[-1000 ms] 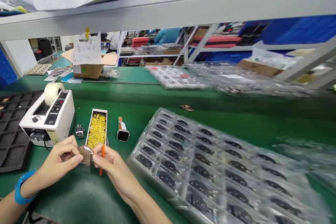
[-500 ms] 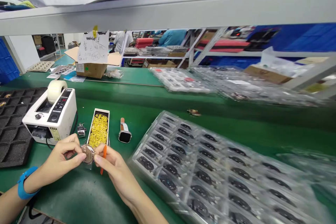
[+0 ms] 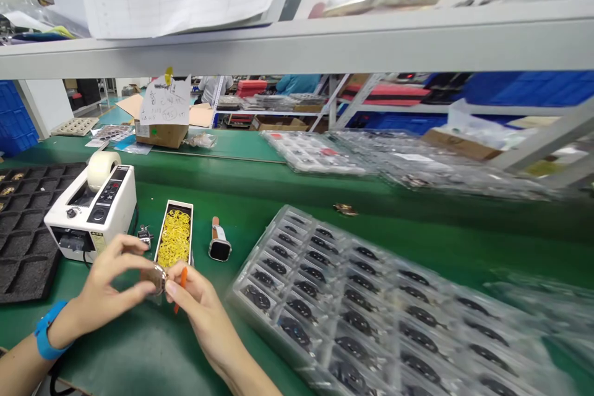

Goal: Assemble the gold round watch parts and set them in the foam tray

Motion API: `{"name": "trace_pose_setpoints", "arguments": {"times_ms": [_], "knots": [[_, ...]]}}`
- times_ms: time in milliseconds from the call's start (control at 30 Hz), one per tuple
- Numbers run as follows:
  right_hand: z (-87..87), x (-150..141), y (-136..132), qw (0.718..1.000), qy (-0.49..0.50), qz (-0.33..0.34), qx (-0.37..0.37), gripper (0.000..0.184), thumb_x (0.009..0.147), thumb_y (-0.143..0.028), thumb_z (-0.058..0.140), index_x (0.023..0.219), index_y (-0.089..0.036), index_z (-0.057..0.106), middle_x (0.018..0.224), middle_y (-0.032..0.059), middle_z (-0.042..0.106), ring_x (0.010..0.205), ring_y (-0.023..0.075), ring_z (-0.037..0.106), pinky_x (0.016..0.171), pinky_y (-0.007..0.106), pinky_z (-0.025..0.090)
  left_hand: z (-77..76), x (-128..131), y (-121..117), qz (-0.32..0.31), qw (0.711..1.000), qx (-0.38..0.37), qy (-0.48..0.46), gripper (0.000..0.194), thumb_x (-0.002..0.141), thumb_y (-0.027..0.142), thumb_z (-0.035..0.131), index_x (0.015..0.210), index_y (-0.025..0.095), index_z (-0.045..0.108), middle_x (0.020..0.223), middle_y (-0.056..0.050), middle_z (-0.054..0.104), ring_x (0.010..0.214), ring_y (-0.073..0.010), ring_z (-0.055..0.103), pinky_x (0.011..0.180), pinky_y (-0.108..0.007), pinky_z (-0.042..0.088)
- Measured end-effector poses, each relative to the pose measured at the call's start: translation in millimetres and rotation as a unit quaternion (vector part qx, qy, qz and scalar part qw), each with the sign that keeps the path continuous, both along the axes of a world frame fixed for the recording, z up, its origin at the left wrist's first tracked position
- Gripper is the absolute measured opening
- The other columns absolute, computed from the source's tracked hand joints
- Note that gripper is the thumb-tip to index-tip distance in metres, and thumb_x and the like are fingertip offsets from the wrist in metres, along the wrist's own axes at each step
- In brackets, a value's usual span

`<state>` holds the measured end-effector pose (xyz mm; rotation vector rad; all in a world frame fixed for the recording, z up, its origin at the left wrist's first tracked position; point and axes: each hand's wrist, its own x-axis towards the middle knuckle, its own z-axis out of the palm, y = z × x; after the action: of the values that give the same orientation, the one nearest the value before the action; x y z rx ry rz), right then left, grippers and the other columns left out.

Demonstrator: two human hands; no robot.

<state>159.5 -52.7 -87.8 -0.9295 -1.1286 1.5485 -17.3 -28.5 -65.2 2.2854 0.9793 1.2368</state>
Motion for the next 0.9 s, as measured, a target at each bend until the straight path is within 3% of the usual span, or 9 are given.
{"name": "trace_pose_setpoints", "arguments": {"times_ms": [233,333,433,467,500,533,700,800,900], "knots": [[-5.0,-29,-23,0.978,0.165,0.079,-0.097,0.038,0.063,-0.048,0.076,0.072,-0.021,0.050,0.064,-0.0036,0.043,0.057,0.0105,0.035,0.058,0.023,0.032,3.0,-10,-6,-0.199,0.979,-0.013,0.030,0.048,0.072,0.039,0.074,0.116,0.024,0.061,0.121,-0.014,0.063,0.119,-0.0300,0.054,0.104,-0.047,0.039],[6.9,-22,-12,0.983,0.138,0.099,-0.068,0.039,0.065,-0.050,0.072,0.070,-0.021,0.048,0.063,-0.0037,0.041,0.055,0.0097,0.033,0.057,0.024,0.031,1.6,-29,-12,-0.161,0.984,-0.021,0.072,0.057,0.083,0.033,0.063,0.137,0.025,0.045,0.132,-0.014,0.058,0.121,-0.0285,0.054,0.102,-0.042,0.044],[27.5,3,30,0.990,-0.079,0.081,0.082,0.036,0.074,-0.056,0.058,0.073,-0.022,0.047,0.068,-0.0013,0.048,0.061,0.0132,0.044,0.061,0.026,0.038,-8.8,-59,-20,-0.034,0.993,0.016,0.114,0.045,0.090,0.018,0.050,0.133,0.030,0.050,0.135,-0.008,0.056,0.121,-0.0254,0.055,0.101,-0.037,0.047],[33.4,12,50,0.960,-0.229,0.045,0.151,0.033,0.081,-0.054,0.050,0.074,-0.022,0.047,0.072,-0.0002,0.051,0.065,0.0143,0.048,0.063,0.027,0.040,-14.1,-70,-23,0.006,0.992,0.026,0.122,0.043,0.089,0.017,0.049,0.129,0.031,0.055,0.134,-0.006,0.058,0.119,-0.0248,0.057,0.099,-0.036,0.048],[37.8,22,71,0.892,-0.406,0.014,0.197,0.032,0.087,-0.051,0.041,0.075,-0.022,0.048,0.077,0.0005,0.055,0.071,0.0155,0.052,0.065,0.027,0.041,-19.9,-83,-27,0.041,0.991,0.031,0.127,0.040,0.088,0.018,0.050,0.124,0.032,0.059,0.131,-0.005,0.060,0.117,-0.0246,0.058,0.098,-0.034,0.050],[40.0,31,93,0.860,-0.469,-0.005,0.200,0.028,0.087,-0.047,0.044,0.076,-0.022,0.050,0.082,0.0017,0.058,0.076,0.0173,0.054,0.069,0.028,0.042,-26.0,-96,-32,0.070,0.988,0.034,0.130,0.036,0.087,0.019,0.052,0.119,0.033,0.062,0.128,-0.004,0.063,0.114,-0.0245,0.061,0.096,-0.033,0.051],[21.9,53,177,0.734,-0.653,-0.103,0.159,0.017,0.089,-0.032,0.054,0.086,-0.017,0.061,0.097,0.0084,0.062,0.094,0.0210,0.057,0.080,0.035,0.043,-49.9,-152,-63,0.192,0.973,0.014,0.130,0.027,0.086,0.025,0.053,0.105,0.034,0.070,0.118,0.000,0.068,0.105,-0.0236,0.066,0.089,-0.028,0.055],[6.3,51,195,0.671,-0.719,-0.131,0.122,0.019,0.090,-0.030,0.055,0.100,-0.015,0.061,0.106,0.0071,0.061,0.096,0.0192,0.058,0.083,0.038,0.046,-52.6,-176,-75,0.254,0.957,0.026,0.139,0.024,0.086,0.029,0.053,0.102,0.032,0.071,0.116,-0.001,0.069,0.104,-0.0239,0.067,0.089,-0.030,0.055],[3.6,43,193,0.640,-0.749,-0.121,0.121,0.017,0.089,-0.021,0.052,0.099,-0.013,0.064,0.101,0.0143,0.064,0.093,0.0250,0.062,0.073,0.036,0.047,-45.7,-201,-75,0.362,0.918,0.012,0.161,0.026,0.086,0.037,0.050,0.100,0.027,0.070,0.115,-0.006,0.069,0.105,-0.0264,0.065,0.091,-0.037,0.053]]}}
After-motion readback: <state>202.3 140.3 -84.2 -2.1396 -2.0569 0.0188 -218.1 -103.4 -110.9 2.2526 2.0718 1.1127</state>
